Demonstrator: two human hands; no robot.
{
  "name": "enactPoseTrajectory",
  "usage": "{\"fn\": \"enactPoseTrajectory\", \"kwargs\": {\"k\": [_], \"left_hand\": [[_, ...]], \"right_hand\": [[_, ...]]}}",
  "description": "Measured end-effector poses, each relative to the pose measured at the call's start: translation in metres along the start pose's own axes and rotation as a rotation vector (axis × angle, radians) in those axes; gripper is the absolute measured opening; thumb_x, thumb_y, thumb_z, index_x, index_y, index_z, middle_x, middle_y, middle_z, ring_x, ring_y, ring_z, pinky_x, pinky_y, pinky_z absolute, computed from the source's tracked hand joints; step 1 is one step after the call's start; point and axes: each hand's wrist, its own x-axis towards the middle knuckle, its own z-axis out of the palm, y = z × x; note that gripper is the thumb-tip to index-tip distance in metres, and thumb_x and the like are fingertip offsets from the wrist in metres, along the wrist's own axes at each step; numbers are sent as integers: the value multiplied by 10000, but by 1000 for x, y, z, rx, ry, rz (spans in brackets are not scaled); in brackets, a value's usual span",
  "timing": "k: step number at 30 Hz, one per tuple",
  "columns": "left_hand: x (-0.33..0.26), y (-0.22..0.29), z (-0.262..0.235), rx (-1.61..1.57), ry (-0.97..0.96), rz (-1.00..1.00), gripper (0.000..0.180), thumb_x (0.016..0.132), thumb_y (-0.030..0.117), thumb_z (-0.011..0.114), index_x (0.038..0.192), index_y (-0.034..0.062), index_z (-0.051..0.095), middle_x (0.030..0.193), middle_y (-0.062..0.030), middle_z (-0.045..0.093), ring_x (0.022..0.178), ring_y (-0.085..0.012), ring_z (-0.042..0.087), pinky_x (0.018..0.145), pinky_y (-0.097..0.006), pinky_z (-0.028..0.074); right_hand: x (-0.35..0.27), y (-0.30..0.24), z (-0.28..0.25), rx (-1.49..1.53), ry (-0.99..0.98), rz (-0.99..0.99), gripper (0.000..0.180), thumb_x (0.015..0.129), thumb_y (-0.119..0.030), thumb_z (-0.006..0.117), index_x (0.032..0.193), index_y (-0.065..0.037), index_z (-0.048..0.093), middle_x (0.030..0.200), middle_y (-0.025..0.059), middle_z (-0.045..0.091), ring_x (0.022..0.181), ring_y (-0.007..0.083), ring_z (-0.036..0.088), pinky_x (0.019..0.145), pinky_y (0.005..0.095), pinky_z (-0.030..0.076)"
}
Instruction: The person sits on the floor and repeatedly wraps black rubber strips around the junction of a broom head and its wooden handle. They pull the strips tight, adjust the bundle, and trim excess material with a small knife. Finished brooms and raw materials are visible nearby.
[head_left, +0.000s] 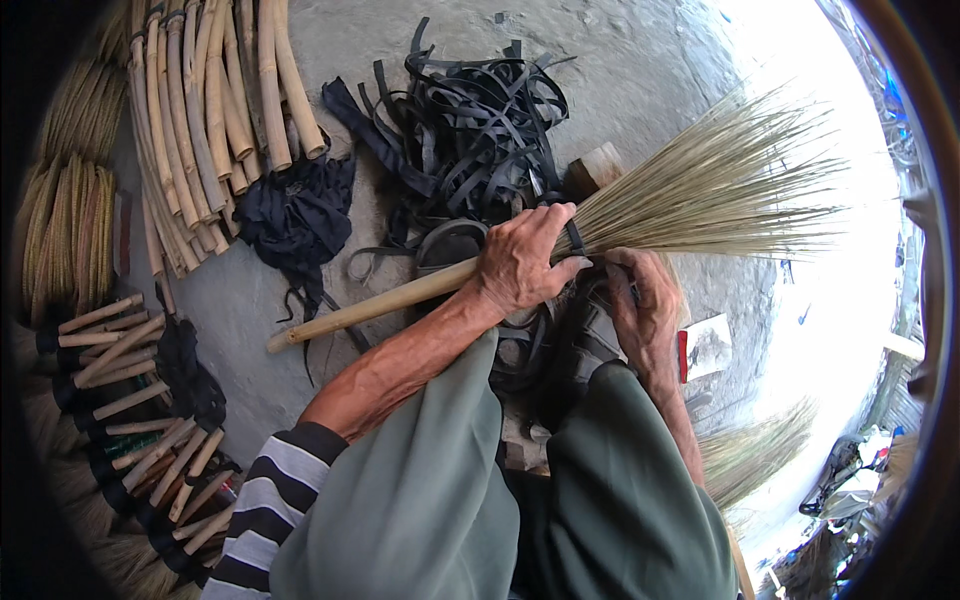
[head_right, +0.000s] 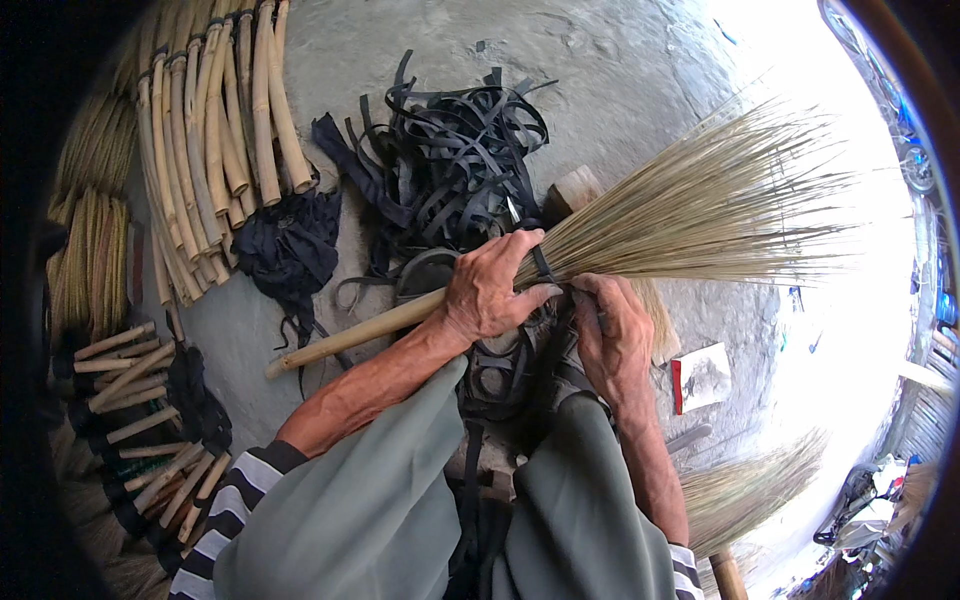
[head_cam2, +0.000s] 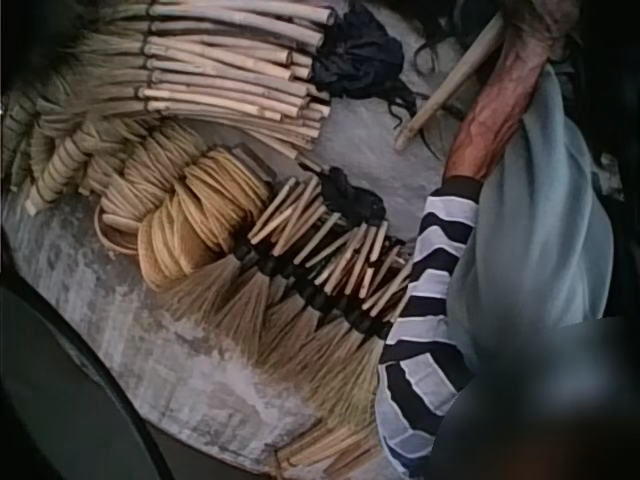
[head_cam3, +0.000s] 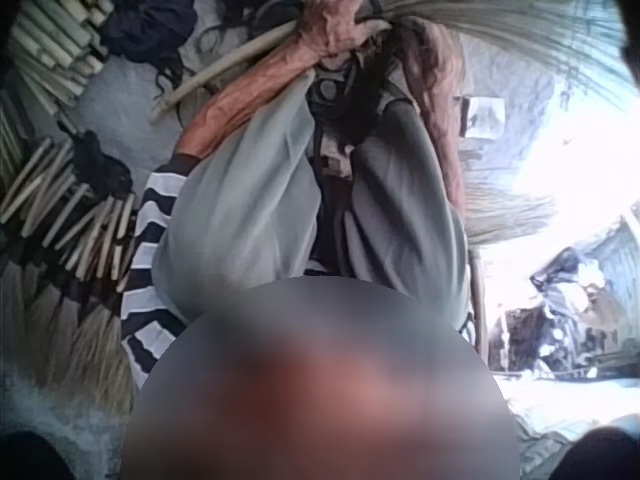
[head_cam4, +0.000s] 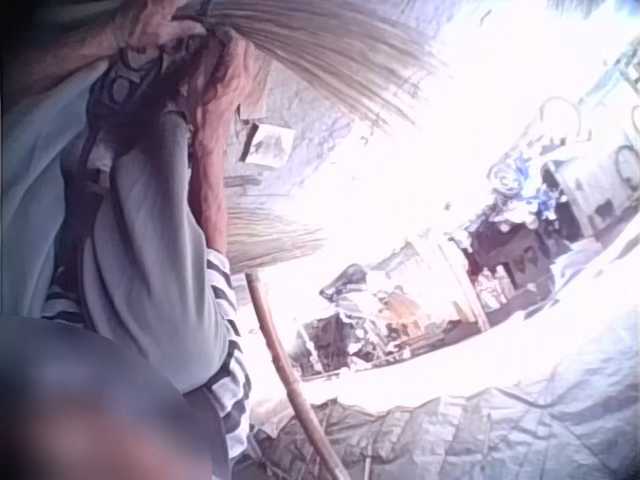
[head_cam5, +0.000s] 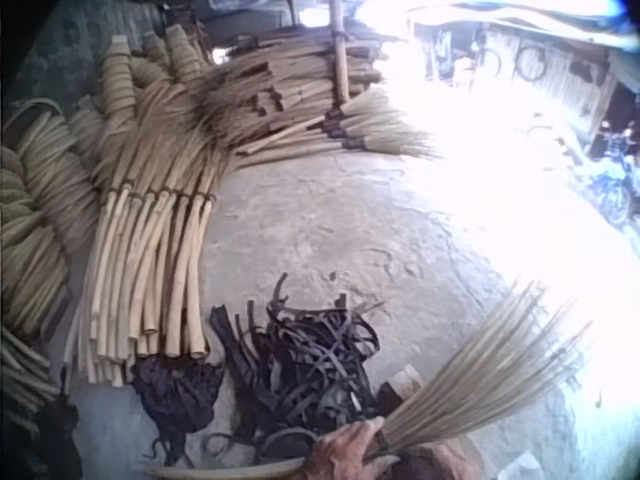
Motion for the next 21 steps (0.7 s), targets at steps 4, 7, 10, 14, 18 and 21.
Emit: {"fn": "enactPoseTrajectory", "kwargs": {"k": [4,7,10,14,18,21], "left_hand": [[1,2,-1,-6,-6,-9,690,880,306,901,1430,34,586,1148,-204,729,1069,-437,746,899,-545,623],[1,3,-2,4,-21,-19,666,880,284,898,1418,38,590,1145,-202,728,1067,-437,745,898,-546,623],[1,2,-2,-2,-19,-22,648,889,275,889,1414,40,591,1146,-202,730,1071,-445,742,900,-547,622],[1,2,-4,-64,-31,-27,630,901,251,882,1416,39,588,1183,-219,746,1103,-458,749,917,-542,624],[2,2,-9,-163,-105,-108,613,915,232,876,1420,41,587,1245,-232,770,1144,-452,769,938,-527,628],[5,2,-12,-222,-133,-224,598,914,184,897,1422,27,623,1199,-233,799,1128,-418,804,967,-478,627]], "right_hand": [[-10,10,10,-53,29,-113,254,1025,31,715,1271,-23,750,1142,180,757,1041,381,780,895,456,627],[-12,16,20,-69,-30,-148,392,980,39,730,1362,-48,753,1148,165,739,1050,368,767,893,461,629],[-11,20,25,-193,-27,-207,457,961,15,736,1409,-78,746,1146,146,730,1057,347,747,900,451,621],[-11,20,27,-295,0,-242,461,951,-18,734,1403,-108,740,1150,127,721,1060,333,722,914,456,603],[-7,15,24,-315,-18,-217,427,953,-15,724,1370,-106,739,1149,122,719,1054,342,712,917,467,593],[-3,9,21,-238,-25,-183,429,950,9,716,1366,-92,736,1146,134,716,1055,358,711,915,471,593]]}}
